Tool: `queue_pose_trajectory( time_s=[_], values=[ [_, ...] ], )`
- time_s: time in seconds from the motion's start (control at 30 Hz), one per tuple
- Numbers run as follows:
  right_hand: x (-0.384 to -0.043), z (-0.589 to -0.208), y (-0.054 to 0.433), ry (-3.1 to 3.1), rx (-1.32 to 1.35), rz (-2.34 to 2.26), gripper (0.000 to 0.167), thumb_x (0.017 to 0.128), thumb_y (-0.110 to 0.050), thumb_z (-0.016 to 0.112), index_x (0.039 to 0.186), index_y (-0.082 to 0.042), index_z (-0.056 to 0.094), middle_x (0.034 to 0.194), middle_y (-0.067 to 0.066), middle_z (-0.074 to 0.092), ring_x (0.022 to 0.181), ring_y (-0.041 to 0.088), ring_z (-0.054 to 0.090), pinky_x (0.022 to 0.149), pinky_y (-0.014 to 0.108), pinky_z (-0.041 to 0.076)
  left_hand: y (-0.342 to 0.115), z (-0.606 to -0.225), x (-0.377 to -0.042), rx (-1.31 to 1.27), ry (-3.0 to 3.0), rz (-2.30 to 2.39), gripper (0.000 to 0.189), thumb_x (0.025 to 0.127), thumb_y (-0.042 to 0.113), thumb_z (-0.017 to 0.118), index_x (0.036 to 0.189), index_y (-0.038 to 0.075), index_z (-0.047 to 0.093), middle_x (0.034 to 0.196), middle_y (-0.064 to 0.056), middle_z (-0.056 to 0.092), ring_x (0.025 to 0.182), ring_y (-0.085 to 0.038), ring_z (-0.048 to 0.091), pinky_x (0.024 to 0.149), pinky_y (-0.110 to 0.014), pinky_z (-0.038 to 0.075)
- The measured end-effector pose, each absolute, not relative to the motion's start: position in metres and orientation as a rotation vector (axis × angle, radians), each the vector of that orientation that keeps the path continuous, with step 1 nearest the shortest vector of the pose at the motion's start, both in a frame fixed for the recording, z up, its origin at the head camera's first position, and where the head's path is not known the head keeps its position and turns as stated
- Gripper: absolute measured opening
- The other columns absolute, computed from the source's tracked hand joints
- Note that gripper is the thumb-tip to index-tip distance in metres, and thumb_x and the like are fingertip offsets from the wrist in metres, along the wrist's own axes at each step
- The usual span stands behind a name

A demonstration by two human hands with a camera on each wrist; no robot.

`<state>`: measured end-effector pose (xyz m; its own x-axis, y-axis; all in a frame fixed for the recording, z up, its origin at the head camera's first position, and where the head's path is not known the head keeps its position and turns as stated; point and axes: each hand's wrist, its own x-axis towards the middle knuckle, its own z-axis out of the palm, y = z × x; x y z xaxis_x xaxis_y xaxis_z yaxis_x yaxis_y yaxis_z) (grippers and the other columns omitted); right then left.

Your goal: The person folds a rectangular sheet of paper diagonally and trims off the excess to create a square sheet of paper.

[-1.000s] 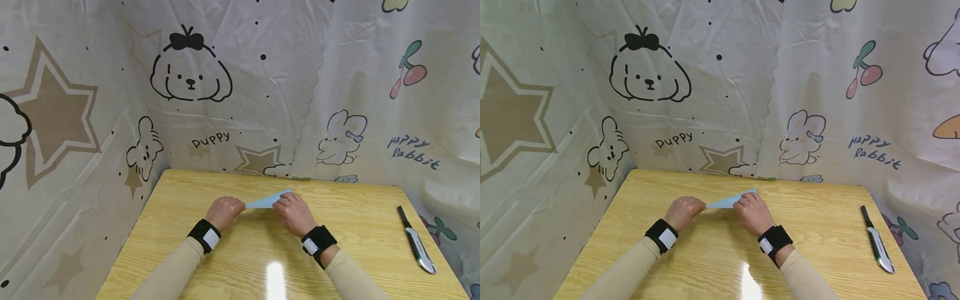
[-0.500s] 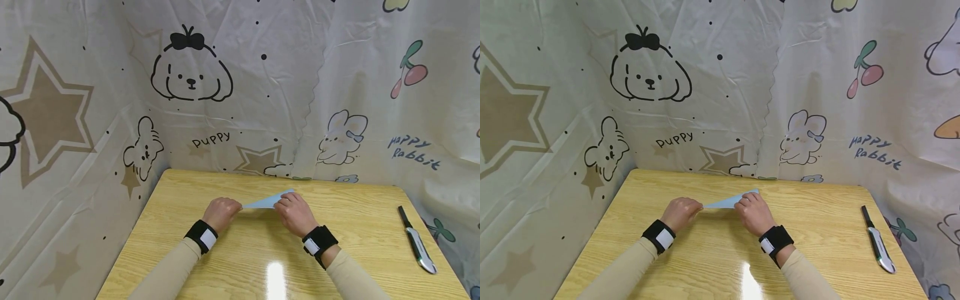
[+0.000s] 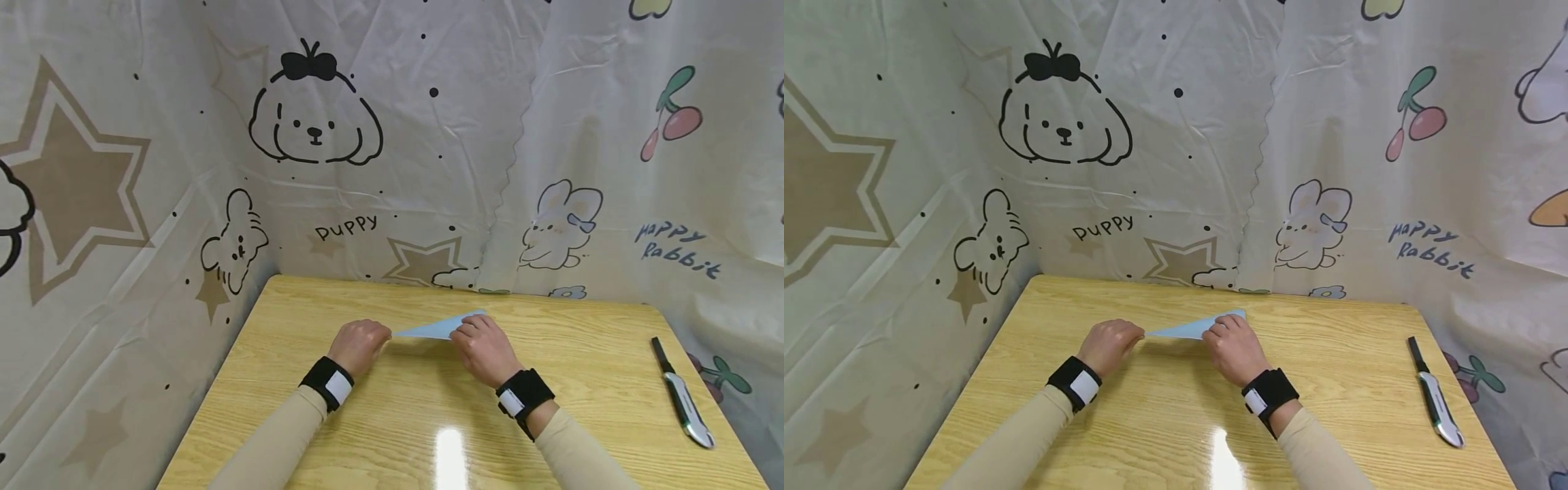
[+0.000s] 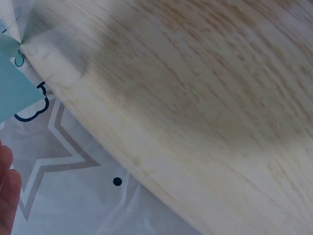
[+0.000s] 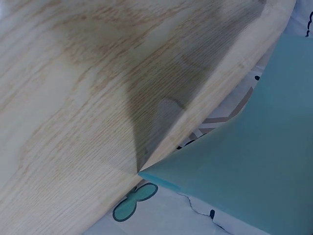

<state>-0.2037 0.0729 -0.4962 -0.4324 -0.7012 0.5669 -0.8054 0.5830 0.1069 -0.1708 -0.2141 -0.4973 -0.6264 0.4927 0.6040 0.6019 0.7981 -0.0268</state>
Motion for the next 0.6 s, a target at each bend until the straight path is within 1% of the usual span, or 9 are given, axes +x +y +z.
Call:
queue_pose_trajectory(
  time_s=[0.1,0.17,0.27,0.33,0.4,0.5,0.6],
  values=[
    [-0.205,-0.495,0.075,-2.247,1.188,0.235,0.004,0.084,-0.007,0.068,0.085,-0.010,0.070,0.085,0.004,0.069,0.092,0.026,0.062,0.089,0.041,0.046,-0.212,-0.496,-0.173,-0.793,-2.382,-0.226,0.007,0.080,0.011,0.077,0.078,0.014,0.071,0.075,0.003,0.069,0.069,-0.012,0.065,0.062,-0.028,0.054],
    [-0.205,-0.495,0.074,-2.249,1.189,0.233,0.005,0.084,-0.007,0.066,0.086,-0.010,0.071,0.086,0.003,0.069,0.092,0.026,0.062,0.089,0.041,0.046,-0.208,-0.494,-0.174,-0.798,-2.377,-0.212,0.007,0.080,0.010,0.077,0.082,0.013,0.072,0.080,0.002,0.070,0.078,-0.014,0.067,0.071,-0.029,0.055],
    [-0.205,-0.495,0.071,-2.250,1.195,0.232,0.006,0.083,-0.006,0.068,0.087,-0.010,0.071,0.086,0.003,0.069,0.091,0.025,0.062,0.088,0.041,0.047,-0.195,-0.491,-0.175,-0.836,-2.354,-0.188,0.011,0.081,0.011,0.076,0.091,0.011,0.071,0.090,0.000,0.071,0.094,-0.018,0.066,0.086,-0.031,0.051],
    [-0.204,-0.494,0.067,-2.252,1.201,0.243,0.009,0.083,-0.005,0.067,0.088,-0.010,0.071,0.088,0.003,0.069,0.091,0.024,0.062,0.086,0.040,0.047,-0.183,-0.489,-0.175,-0.877,-2.340,-0.187,0.014,0.083,0.014,0.075,0.095,0.012,0.070,0.095,0.000,0.070,0.100,-0.019,0.064,0.091,-0.032,0.049],
    [-0.203,-0.493,0.063,-2.249,1.209,0.266,0.010,0.082,-0.005,0.068,0.089,-0.010,0.072,0.089,0.003,0.069,0.090,0.023,0.062,0.084,0.039,0.048,-0.172,-0.488,-0.173,-0.909,-2.319,-0.218,0.013,0.083,0.016,0.075,0.094,0.013,0.070,0.094,0.001,0.070,0.097,-0.017,0.064,0.088,-0.031,0.050],
    [-0.201,-0.490,0.057,-2.241,1.209,0.322,0.011,0.083,-0.005,0.068,0.092,-0.010,0.072,0.091,0.002,0.069,0.090,0.022,0.062,0.082,0.038,0.049,-0.162,-0.488,-0.171,-0.910,-2.290,-0.272,0.009,0.083,0.018,0.075,0.090,0.015,0.070,0.089,0.003,0.070,0.087,-0.014,0.065,0.077,-0.029,0.052],
    [-0.197,-0.491,0.054,-2.216,1.204,0.371,0.015,0.081,-0.007,0.072,0.097,-0.008,0.072,0.093,0.003,0.068,0.089,0.022,0.062,0.080,0.037,0.050,-0.156,-0.491,-0.169,-0.877,-2.272,-0.282,0.008,0.081,0.014,0.077,0.084,0.016,0.070,0.082,0.004,0.070,0.078,-0.012,0.065,0.069,-0.028,0.052]
  ],
)
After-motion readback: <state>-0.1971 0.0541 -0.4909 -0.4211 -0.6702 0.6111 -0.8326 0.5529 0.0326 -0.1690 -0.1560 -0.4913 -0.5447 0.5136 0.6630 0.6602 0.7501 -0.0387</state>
